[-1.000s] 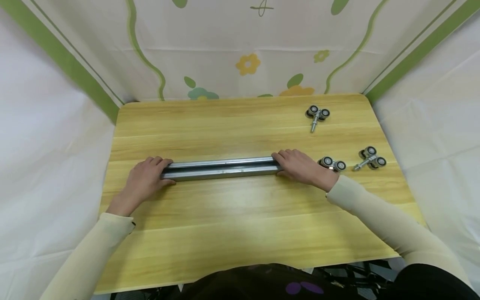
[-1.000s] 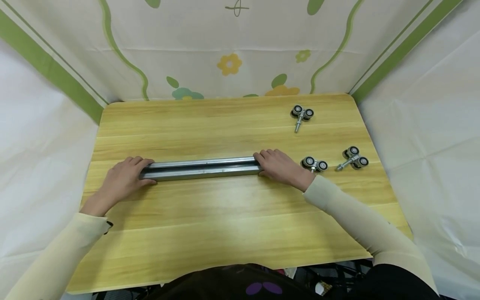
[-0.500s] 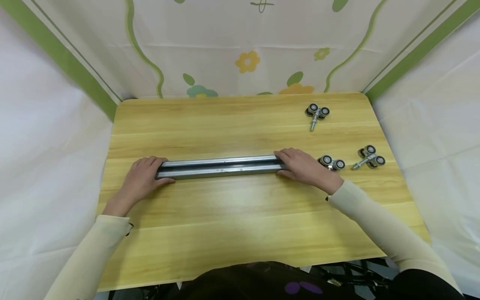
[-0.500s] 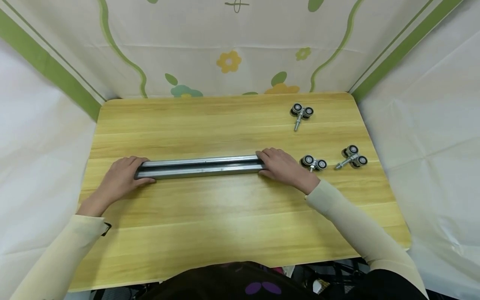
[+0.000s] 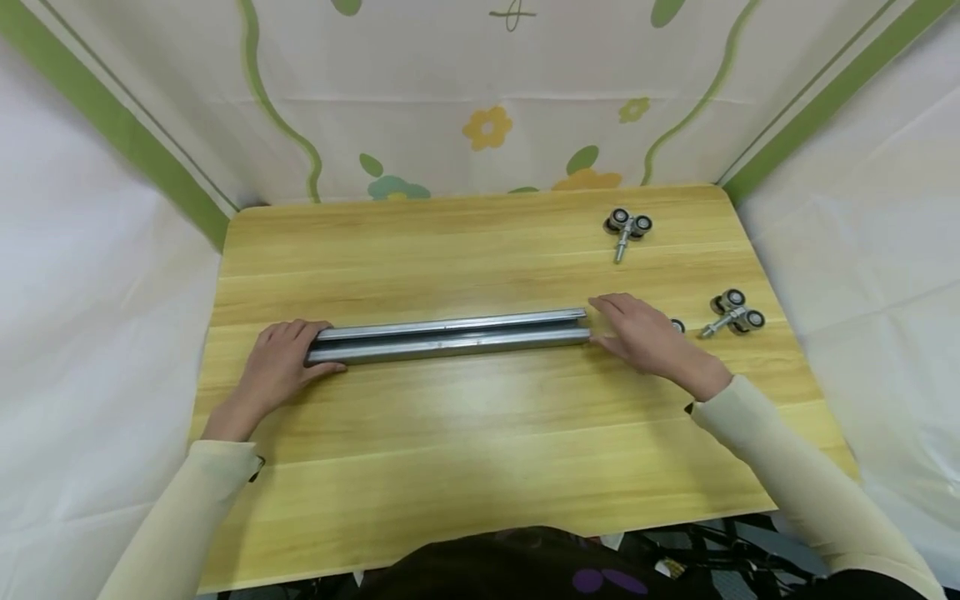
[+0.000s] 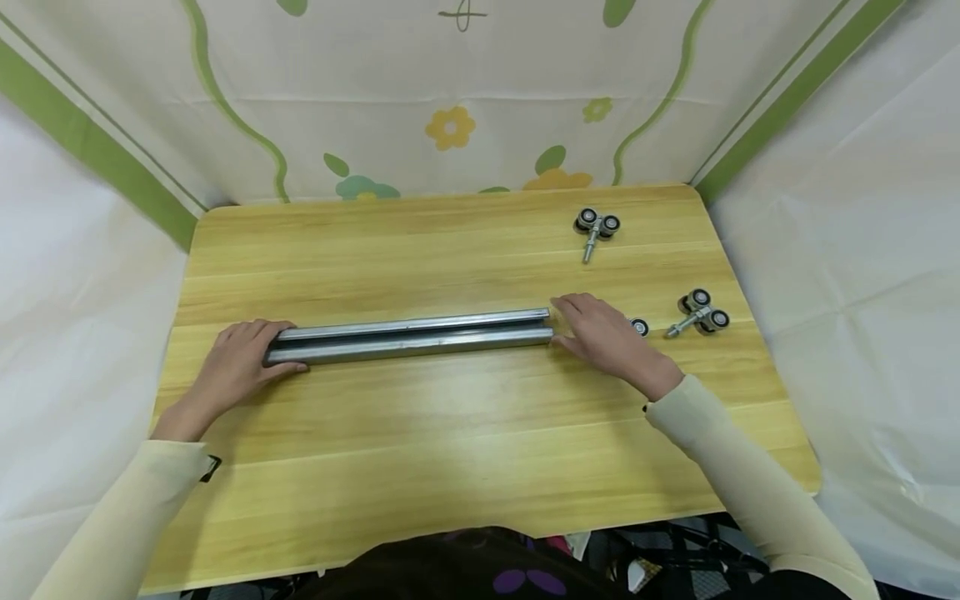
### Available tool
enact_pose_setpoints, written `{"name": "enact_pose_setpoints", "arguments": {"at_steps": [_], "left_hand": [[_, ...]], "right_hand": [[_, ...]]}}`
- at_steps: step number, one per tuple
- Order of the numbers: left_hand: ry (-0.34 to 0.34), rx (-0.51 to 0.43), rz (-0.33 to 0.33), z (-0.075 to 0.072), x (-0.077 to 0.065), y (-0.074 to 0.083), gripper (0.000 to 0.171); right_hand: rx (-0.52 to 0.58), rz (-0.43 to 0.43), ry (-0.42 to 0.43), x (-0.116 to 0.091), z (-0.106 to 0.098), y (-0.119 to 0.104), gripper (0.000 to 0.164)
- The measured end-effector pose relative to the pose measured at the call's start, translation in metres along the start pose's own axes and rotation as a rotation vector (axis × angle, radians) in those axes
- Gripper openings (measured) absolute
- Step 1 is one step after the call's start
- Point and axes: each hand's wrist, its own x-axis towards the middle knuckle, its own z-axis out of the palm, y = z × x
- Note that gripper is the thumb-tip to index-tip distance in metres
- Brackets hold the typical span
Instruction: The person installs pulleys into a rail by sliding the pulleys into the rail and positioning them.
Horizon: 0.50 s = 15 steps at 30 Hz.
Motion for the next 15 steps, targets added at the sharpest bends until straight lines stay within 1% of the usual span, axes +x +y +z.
{"name": "enact_pose_setpoints", "arguments": {"at_steps": [5, 11, 15], "left_hand": [[0.019, 0.0, 0.012, 0.003, -0.001, -0.002, 0.073], [0.032, -0.004, 0.011, 0.004, -0.001, -0.001, 0.071], [0.033, -0.005, 0.012, 0.005, -0.002, -0.002, 0.071]], "right_hand": [[-0.041, 0.044, 0.022, -0.014, -0.006, 0.015, 0.063], [-0.045, 0.052, 0.083, -0.03, -0.013, 0.022, 0.059], [-0.049, 0.086, 0.114, -0.041, -0.018, 0.025, 0.058]]}}
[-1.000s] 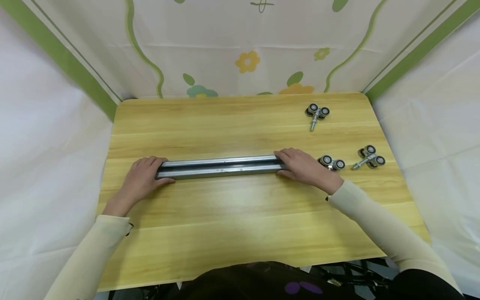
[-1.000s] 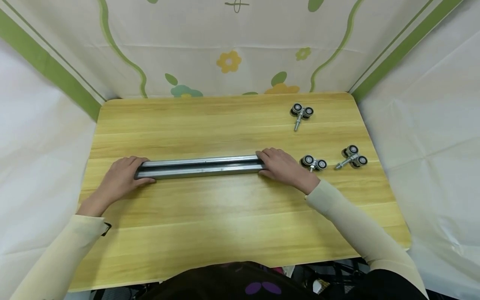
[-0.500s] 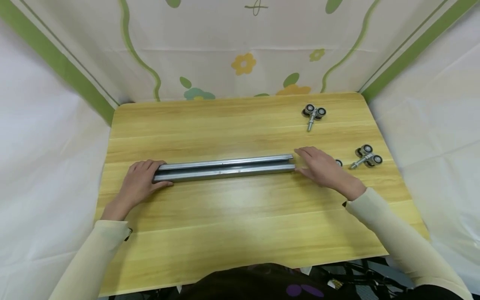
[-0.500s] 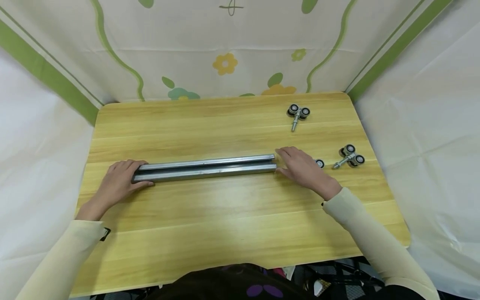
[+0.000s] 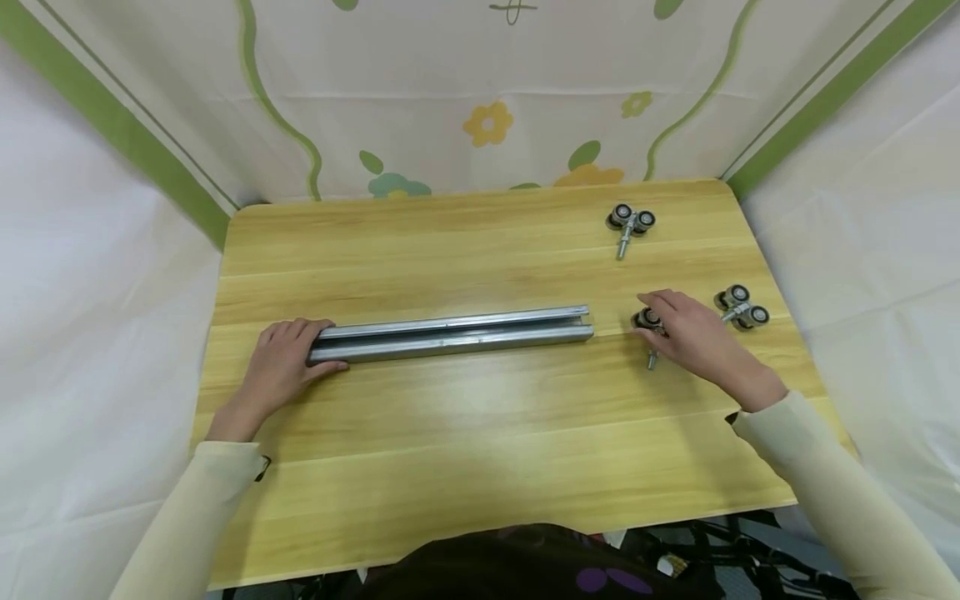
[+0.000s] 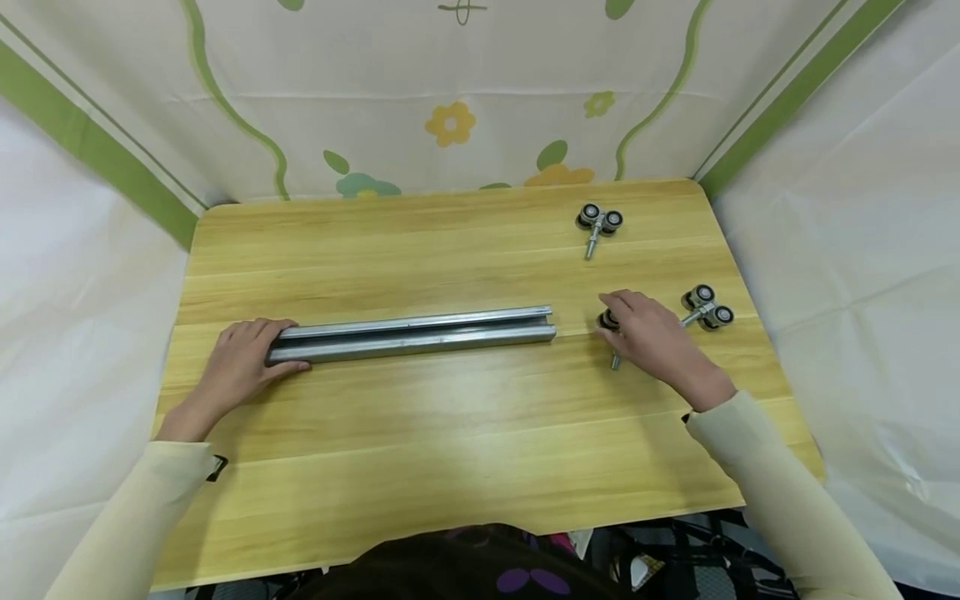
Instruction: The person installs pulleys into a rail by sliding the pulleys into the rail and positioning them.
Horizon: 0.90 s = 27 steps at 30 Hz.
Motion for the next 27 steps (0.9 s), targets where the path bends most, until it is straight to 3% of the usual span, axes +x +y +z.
{"name": "enact_pose_setpoints", "arguments": {"at_steps": [8, 18, 27], "left_hand": [[0.018, 0.011, 0.007, 0.001, 0.0, -0.003, 0.07], [0.022, 0.009, 0.016, 0.001, 0.0, -0.002, 0.071], [0.03, 0.015, 0.012, 0.003, 0.0, -0.002, 0.071]], "right_hand": [[-0.024, 0.046, 0.025, -0.02, -0.008, 0.006, 0.047], [-0.052, 0.075, 0.037, -0.04, 0.005, 0.003, 0.041], [0.02, 0.169, -0.035, -0.05, 0.019, -0.004, 0.043]]}}
